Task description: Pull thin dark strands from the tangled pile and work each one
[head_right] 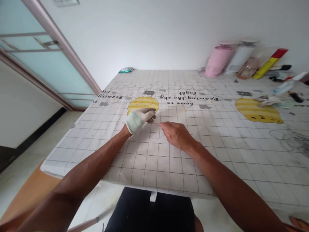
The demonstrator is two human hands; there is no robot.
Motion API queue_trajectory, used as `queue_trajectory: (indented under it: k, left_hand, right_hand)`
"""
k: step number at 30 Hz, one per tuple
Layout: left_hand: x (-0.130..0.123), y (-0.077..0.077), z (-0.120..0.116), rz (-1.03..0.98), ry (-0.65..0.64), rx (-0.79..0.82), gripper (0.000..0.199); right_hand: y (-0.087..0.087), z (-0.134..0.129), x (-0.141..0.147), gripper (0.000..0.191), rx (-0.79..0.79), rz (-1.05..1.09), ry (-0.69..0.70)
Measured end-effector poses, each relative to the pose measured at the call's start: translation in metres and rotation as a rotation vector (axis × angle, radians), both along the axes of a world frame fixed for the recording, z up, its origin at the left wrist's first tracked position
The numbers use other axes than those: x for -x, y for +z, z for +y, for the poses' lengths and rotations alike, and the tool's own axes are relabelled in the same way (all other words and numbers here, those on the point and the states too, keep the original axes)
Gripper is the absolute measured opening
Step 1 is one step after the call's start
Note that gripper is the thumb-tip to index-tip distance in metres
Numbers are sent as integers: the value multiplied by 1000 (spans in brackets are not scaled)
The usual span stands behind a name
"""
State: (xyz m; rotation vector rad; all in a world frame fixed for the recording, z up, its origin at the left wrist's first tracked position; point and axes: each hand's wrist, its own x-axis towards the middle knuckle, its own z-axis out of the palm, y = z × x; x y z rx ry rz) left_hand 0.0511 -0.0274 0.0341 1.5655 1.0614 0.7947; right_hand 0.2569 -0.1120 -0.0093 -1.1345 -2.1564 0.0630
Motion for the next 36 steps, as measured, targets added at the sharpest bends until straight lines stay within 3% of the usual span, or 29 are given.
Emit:
queue_trajectory:
  k: [5, 11, 15, 19, 21, 24, 29, 32, 36]
  left_hand:
    - [-1, -4, 1, 33, -83, 88, 25]
    - [6, -12, 4, -19, -204, 10, 24]
    - [7, -7, -3, -14, -194, -36, 29]
    - [7, 5, -10, 31, -79, -56, 38]
    - [8, 9, -10, 26, 23, -58, 44]
    - [7, 9, -10, 63, 130, -61, 46]
    - [0, -1, -19, 247, 79, -167, 37]
    - [-5, -8, -25, 314, 15, -242, 37]
    - [-6, -10, -28, 353, -13, -220, 39]
  right_hand:
    - [-3, 0, 3, 26, 92, 67, 108]
    - [6, -3, 5, 25, 324, 207, 171]
    - [10, -5, 6, 23, 468, 285, 184]
    - [11, -4, -4, 22, 409, 199, 165]
    - [14, 0, -23, 24, 380, 199, 81]
    - [23, 11, -73, 27, 343, 345, -139]
    - [34, 45, -176, 22, 183, 213, -388]
    - [25, 69, -215, 21, 198, 146, -458]
    - [4, 98, -235, 19, 219, 19, -470]
